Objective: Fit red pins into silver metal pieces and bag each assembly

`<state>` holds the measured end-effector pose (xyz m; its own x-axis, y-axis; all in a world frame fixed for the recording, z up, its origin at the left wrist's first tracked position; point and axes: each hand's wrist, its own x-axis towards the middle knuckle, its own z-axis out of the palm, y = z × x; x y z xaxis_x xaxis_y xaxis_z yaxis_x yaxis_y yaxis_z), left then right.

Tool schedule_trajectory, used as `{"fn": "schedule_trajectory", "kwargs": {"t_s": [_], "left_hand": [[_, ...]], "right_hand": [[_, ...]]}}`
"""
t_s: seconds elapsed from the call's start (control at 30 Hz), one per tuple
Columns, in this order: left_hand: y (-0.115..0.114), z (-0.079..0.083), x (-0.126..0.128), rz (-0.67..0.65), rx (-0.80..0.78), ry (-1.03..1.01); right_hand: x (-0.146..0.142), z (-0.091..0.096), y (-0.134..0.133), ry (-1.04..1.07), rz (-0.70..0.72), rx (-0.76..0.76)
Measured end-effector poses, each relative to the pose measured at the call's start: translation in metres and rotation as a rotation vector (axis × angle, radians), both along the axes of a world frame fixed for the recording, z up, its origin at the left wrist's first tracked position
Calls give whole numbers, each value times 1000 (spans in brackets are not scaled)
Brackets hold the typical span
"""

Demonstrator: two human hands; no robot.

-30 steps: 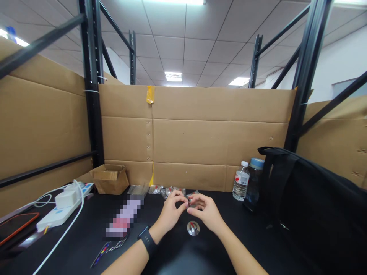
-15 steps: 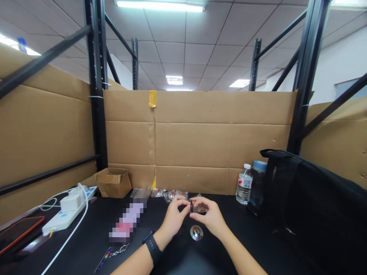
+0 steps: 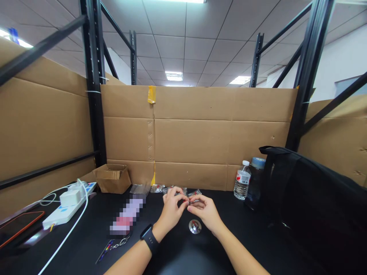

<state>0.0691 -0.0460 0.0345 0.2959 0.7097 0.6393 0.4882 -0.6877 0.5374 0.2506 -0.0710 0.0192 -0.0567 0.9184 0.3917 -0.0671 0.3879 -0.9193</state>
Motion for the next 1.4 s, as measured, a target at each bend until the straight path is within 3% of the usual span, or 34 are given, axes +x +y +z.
{"fn": "schedule_trajectory", "kwargs": {"t_s": [0.8,0.93,1.13,1.4], "left_hand": [[9,-2,-4,-202,-31,-164],[8,2,-8,-174,10,-87],[2,3,-5,-14,101,-3],[4,4,-8,-90,173,-56]], "right_hand": [[-2,5,-3,-78,-100,110],[-6,5,-4,-56,-92,94],[-9,7,-7,28,-75,31],[-9,11,-11,73,-96,-31]]}}
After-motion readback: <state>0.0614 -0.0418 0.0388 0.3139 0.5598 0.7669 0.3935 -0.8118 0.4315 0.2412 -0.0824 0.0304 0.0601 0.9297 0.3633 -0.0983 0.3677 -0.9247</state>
